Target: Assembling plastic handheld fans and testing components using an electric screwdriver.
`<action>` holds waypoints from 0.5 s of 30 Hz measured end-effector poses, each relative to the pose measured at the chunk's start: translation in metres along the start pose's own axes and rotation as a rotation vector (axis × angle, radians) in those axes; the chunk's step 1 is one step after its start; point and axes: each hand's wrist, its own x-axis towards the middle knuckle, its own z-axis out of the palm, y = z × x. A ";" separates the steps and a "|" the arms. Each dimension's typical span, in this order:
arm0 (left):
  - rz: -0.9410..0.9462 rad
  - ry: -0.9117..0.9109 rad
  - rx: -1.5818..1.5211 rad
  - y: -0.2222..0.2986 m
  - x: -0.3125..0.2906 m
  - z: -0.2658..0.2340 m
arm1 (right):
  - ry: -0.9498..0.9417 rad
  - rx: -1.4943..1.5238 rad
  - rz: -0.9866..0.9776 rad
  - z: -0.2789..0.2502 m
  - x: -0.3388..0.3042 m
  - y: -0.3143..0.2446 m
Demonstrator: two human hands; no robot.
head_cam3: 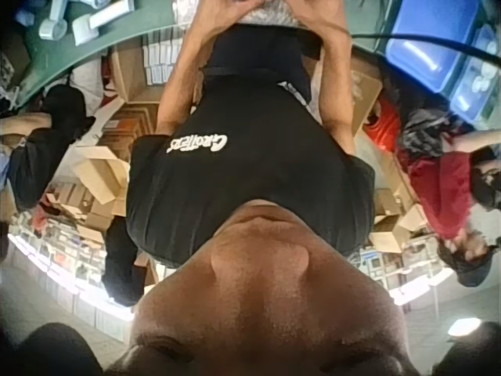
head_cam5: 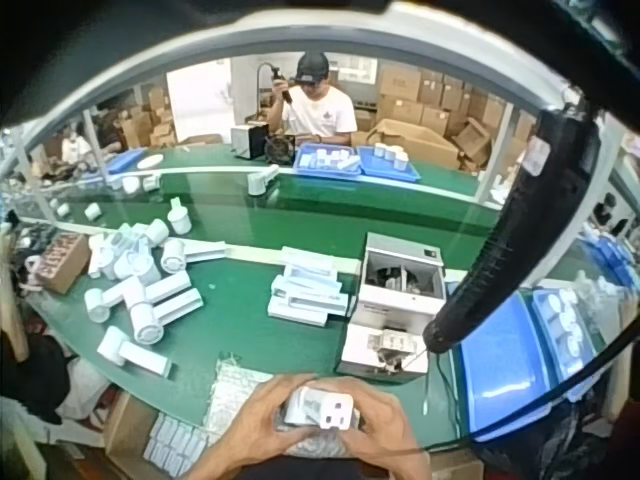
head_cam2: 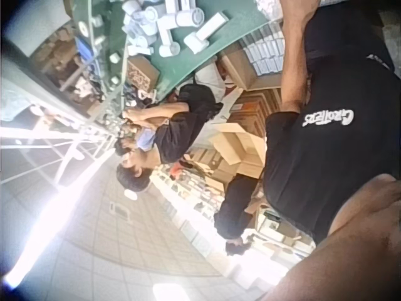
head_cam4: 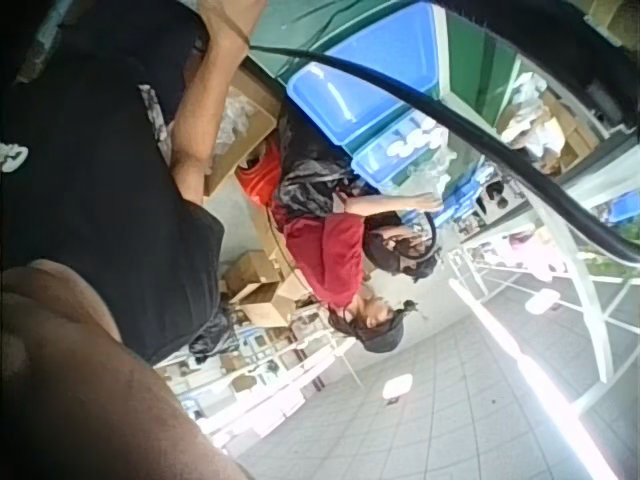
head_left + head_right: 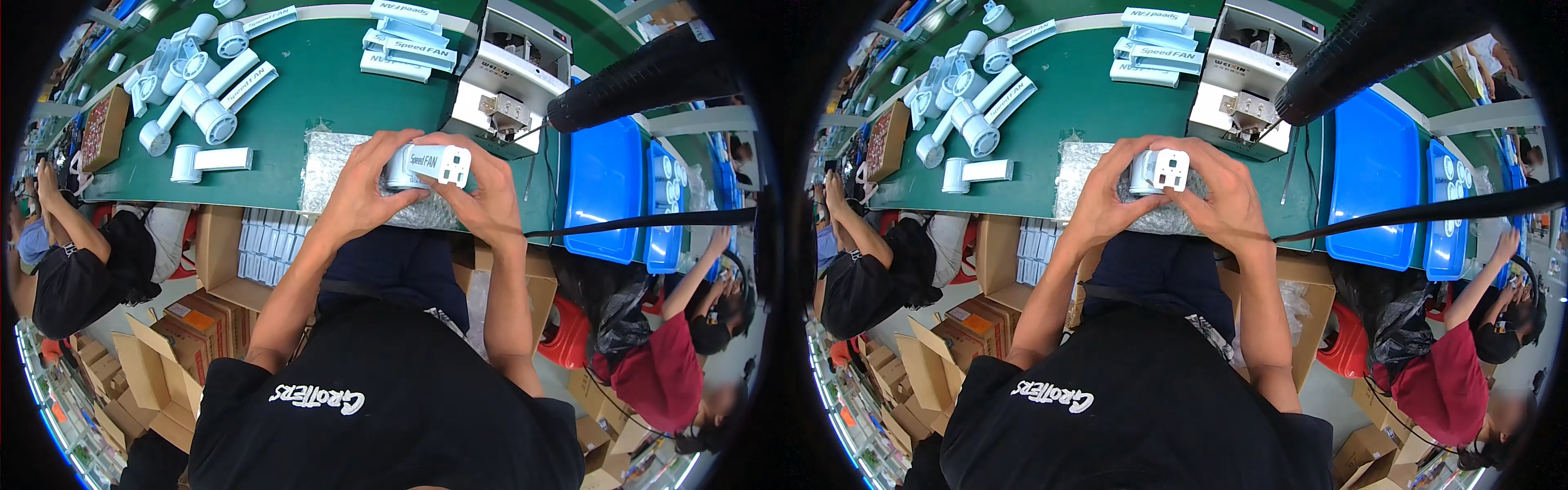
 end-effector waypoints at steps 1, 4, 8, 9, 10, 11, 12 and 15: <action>0.000 0.000 -0.001 0.000 0.000 0.000 | 0.000 0.006 -0.004 0.000 0.001 0.000; 0.007 0.002 0.007 0.000 0.001 0.002 | 0.008 0.023 -0.005 0.000 0.001 0.002; 0.079 0.058 -0.103 -0.008 0.003 0.008 | 0.070 -0.021 -0.092 0.002 0.003 0.006; 0.091 0.054 -0.146 -0.010 0.005 0.007 | 0.068 -0.021 -0.092 0.002 0.004 0.006; 0.088 0.056 -0.143 -0.009 0.005 0.006 | 0.073 -0.036 -0.093 0.002 0.004 0.006; 0.058 0.053 -0.137 -0.006 0.006 0.002 | 0.078 -0.050 -0.096 0.002 0.005 0.005; 0.028 0.052 -0.127 -0.004 0.007 -0.003 | 0.076 -0.041 -0.103 0.002 0.007 0.004; 0.102 0.110 -0.087 -0.007 0.004 -0.010 | 0.009 0.052 -0.072 0.009 0.011 0.000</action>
